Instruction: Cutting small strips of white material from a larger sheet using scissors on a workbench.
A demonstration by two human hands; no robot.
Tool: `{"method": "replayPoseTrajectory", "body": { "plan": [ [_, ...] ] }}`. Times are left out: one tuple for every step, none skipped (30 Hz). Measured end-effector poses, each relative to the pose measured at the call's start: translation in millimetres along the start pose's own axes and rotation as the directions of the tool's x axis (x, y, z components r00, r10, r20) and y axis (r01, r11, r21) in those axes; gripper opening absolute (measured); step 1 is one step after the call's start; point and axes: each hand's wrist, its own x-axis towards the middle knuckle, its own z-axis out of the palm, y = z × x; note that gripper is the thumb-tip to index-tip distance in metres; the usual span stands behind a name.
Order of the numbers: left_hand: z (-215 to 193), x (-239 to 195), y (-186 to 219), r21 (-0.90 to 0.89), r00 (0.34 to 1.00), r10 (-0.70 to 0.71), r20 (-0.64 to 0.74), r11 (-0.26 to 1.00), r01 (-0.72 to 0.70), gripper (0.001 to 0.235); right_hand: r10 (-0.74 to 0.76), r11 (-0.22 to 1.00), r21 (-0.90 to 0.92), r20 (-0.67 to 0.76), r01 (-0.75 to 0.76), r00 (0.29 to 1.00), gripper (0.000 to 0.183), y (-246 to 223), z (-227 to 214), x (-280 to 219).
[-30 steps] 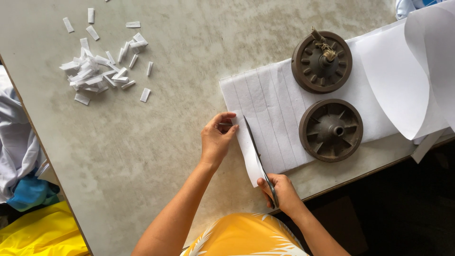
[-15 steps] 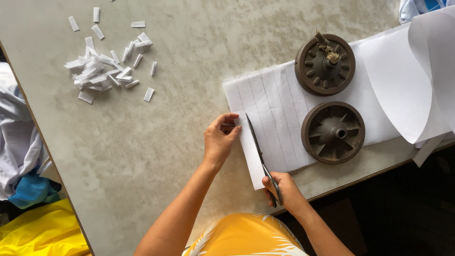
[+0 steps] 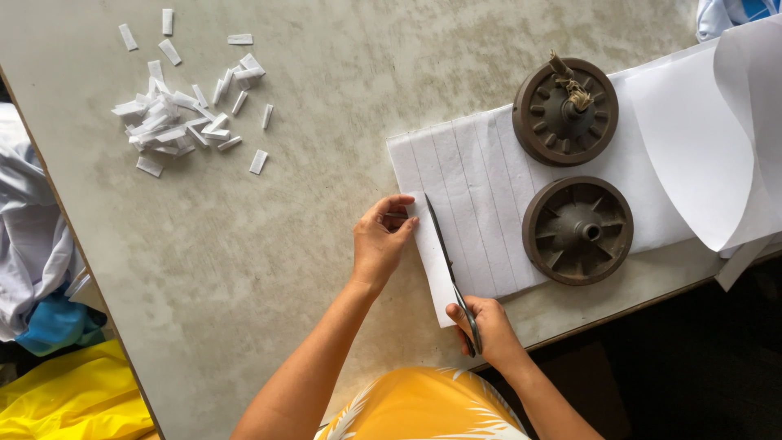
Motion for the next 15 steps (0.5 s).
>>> {"method": "replayPoseTrajectory", "body": {
  "plan": [
    [-0.2,0.0,-0.2,0.000,1.000,-0.001,0.000,1.000,0.001,0.024,0.001,1.000,0.000,0.000,-0.001,1.000,0.062,-2.1,-0.3,-0.3],
    [-0.2,0.5,-0.3,0.000,1.000,0.000,0.001,1.000,0.000,0.024,0.002,1.000,-0.025,0.000,-0.002,1.000,0.064,-4.2,-0.9,-0.2],
    [-0.1,0.8,-0.3,0.000,1.000,0.000,0.002,1.000,0.000,0.024,0.003,0.999,-0.051,-0.001,-0.003,1.000,0.065,-6.3,-1.5,-0.2],
    [-0.3,0.7,-0.5,-0.001,1.000,0.001,0.002,1.000,-0.001,0.024,0.003,0.999,-0.051,-0.002,-0.003,1.000,0.065,-10.3,-2.2,1.6],
    [-0.5,0.5,-0.6,0.000,1.000,0.006,0.006,1.000,-0.006,0.025,0.020,0.999,-0.045,-0.002,-0.020,1.000,0.065,-14.4,-2.9,3.4],
    [-1.3,0.9,-0.3,0.003,1.000,0.012,0.010,1.000,-0.012,0.025,0.036,0.999,-0.037,-0.001,-0.036,0.999,0.065,-18.8,-3.2,5.7],
    [-0.9,0.5,0.3,0.004,1.000,0.014,0.011,1.000,-0.014,0.025,0.035,0.999,-0.037,-0.001,-0.035,0.999,0.065,-20.8,-3.1,8.0],
    [-1.0,0.3,1.0,0.003,1.000,0.002,0.012,1.000,-0.002,0.025,0.048,0.999,-0.026,-0.007,-0.048,0.999,0.064,-23.0,-2.8,10.9],
    [-1.1,0.2,1.8,0.003,1.000,-0.009,0.014,1.000,0.009,0.025,0.060,0.998,-0.016,-0.013,-0.061,0.998,0.062,-25.2,-2.4,13.8],
    [-1.7,0.6,3.2,0.003,1.000,-0.007,0.014,1.000,0.007,0.025,0.058,0.998,-0.016,-0.014,-0.059,0.998,0.062,-24.5,-2.1,13.7],
    [-2.4,1.1,4.6,0.015,1.000,-0.025,0.017,1.000,0.025,0.025,0.072,0.997,0.017,-0.010,-0.072,0.997,0.062,-23.9,-1.7,13.7],
    [-2.8,1.7,5.9,0.027,0.999,-0.044,0.020,0.999,0.043,0.025,0.085,0.995,0.048,-0.006,-0.085,0.996,0.062,-23.4,-1.8,13.9],
    [-3.6,6.5,9.0,0.025,0.999,-0.042,0.018,0.999,0.042,0.025,0.083,0.995,0.046,-0.006,-0.083,0.997,0.062,-25.0,-2.7,14.0],
    [-4.5,10.2,11.6,0.044,1.000,-0.004,0.018,0.999,0.003,0.027,0.076,0.997,0.030,-0.002,-0.076,0.997,0.061,-26.0,-3.0,13.0],
    [-5.4,14.0,14.1,0.063,0.999,0.035,0.018,0.997,-0.036,0.030,0.069,0.998,0.014,0.002,-0.069,0.998,0.061,-26.9,-3.3,11.9]
  ]
}}
